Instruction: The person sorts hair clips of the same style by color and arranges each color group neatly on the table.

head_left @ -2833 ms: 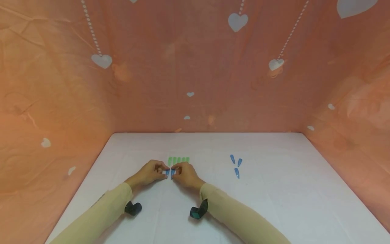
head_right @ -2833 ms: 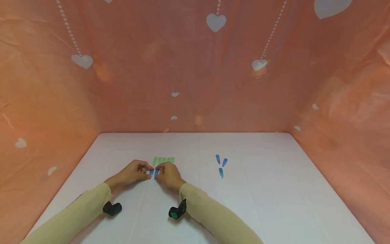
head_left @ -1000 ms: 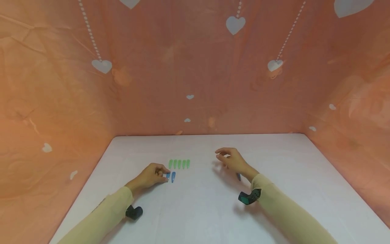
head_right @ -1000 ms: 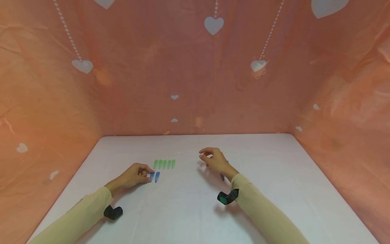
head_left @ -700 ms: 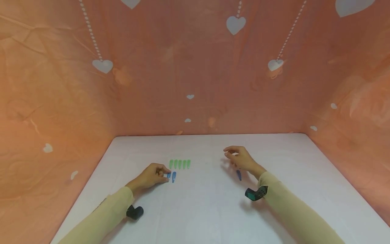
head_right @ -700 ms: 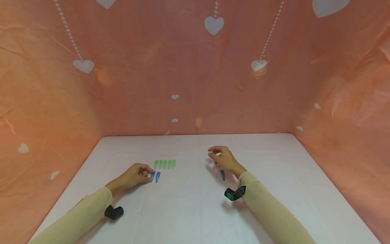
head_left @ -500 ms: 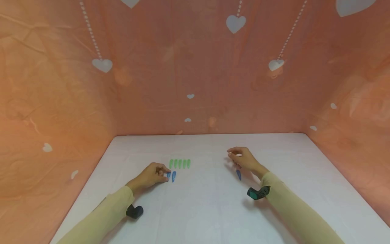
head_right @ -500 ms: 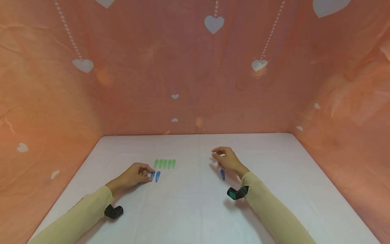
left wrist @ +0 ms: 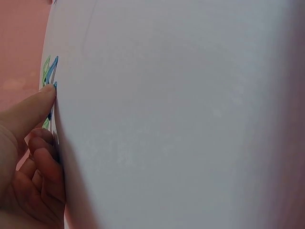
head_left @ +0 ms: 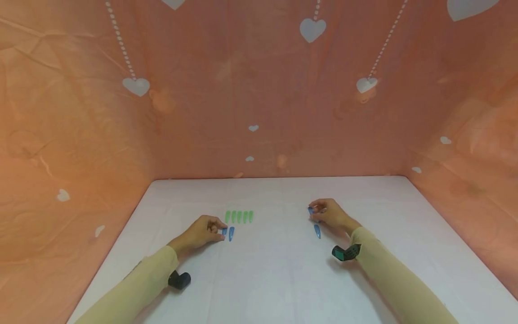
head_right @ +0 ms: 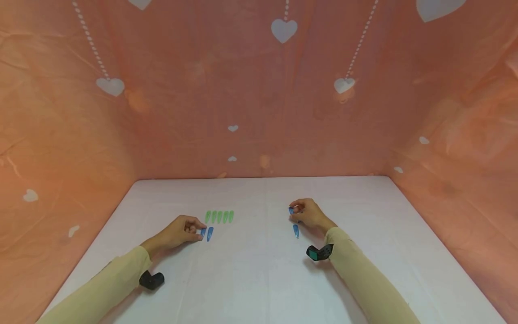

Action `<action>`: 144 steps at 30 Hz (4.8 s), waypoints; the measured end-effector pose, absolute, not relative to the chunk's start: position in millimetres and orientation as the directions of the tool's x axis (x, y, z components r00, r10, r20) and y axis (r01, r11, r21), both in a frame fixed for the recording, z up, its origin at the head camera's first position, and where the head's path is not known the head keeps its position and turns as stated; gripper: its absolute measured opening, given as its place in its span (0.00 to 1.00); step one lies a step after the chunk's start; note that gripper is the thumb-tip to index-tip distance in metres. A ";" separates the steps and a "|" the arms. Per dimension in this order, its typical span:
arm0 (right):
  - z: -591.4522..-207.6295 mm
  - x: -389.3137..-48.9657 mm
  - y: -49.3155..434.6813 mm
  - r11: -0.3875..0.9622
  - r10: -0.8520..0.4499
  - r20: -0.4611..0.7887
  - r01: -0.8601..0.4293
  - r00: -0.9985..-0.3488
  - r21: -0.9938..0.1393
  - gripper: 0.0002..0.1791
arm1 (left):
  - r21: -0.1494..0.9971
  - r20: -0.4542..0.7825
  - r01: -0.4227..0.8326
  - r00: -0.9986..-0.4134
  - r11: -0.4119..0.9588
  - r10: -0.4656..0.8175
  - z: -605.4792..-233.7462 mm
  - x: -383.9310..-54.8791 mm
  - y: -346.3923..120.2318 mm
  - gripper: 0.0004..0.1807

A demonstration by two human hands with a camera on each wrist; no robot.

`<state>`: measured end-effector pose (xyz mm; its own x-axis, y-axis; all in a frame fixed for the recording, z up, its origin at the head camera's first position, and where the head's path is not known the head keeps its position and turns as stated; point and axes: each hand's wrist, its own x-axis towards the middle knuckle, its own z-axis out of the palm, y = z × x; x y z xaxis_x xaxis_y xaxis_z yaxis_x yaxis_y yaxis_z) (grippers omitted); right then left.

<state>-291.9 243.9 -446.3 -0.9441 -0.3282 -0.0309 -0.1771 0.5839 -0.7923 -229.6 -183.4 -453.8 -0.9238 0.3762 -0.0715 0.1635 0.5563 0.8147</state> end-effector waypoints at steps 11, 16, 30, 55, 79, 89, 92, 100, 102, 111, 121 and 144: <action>-449.5 -291.0 239.6 0.667 -0.303 0.036 -0.239 -0.952 -0.706 0.20 | 0.823 -0.066 0.162 -0.925 0.545 0.375 -455.4 -228.7 -183.0 0.17; -448.1 -290.9 239.1 0.744 -0.282 0.057 -0.256 -0.958 -0.617 0.22 | 0.824 -0.064 0.163 -0.925 0.542 0.375 -455.4 -228.6 -183.5 0.17; -444.0 -293.6 237.6 0.714 -0.288 -0.016 -0.204 -0.957 -0.670 0.24 | 0.822 -0.065 0.165 -0.923 0.545 0.378 -453.8 -227.9 -182.6 0.17; -437.1 -285.9 227.9 0.507 -0.367 -0.049 -0.156 -0.929 -0.848 0.25 | 0.832 -0.091 0.120 -0.933 0.541 0.348 -456.7 -228.0 -183.0 0.17; -443.3 -265.2 183.2 0.382 -0.409 -0.059 -0.112 -0.911 -0.917 0.21 | 0.828 -0.092 0.109 -0.941 0.550 0.325 -451.6 -226.4 -178.9 0.16; -447.5 -259.5 159.2 0.331 -0.487 -0.016 -0.168 -0.873 -0.928 0.18 | 0.824 -0.088 0.112 -0.943 0.556 0.321 -452.2 -227.8 -179.0 0.17; -449.4 -258.0 152.7 0.310 -0.508 -0.018 -0.163 -0.861 -0.937 0.17 | 0.822 -0.090 0.111 -0.943 0.559 0.319 -452.1 -228.0 -177.6 0.17; -460.4 -249.7 132.3 0.294 -0.548 -0.016 -0.174 -0.836 -0.940 0.16 | 0.839 -0.097 0.102 -0.939 0.534 0.330 -454.5 -227.5 -177.5 0.17; -462.7 -247.7 126.7 0.286 -0.558 -0.007 -0.184 -0.830 -0.940 0.16 | 0.838 -0.098 0.099 -0.940 0.536 0.327 -454.7 -227.6 -177.8 0.17; -465.9 -238.4 102.3 0.221 -0.587 0.039 -0.207 -0.809 -0.953 0.17 | 0.829 -0.112 0.089 -0.941 0.552 0.320 -455.2 -227.6 -180.3 0.16; -466.1 -236.3 76.4 0.151 -0.606 0.097 -0.234 -0.790 -0.961 0.17 | 0.821 -0.083 0.130 -0.936 0.555 0.342 -456.4 -229.5 -181.1 0.16; -466.3 -234.0 47.3 0.517 -0.462 0.101 -0.360 -0.881 -0.777 0.15 | 0.803 -0.063 0.163 -0.933 0.573 0.355 -453.2 -227.2 -178.4 0.16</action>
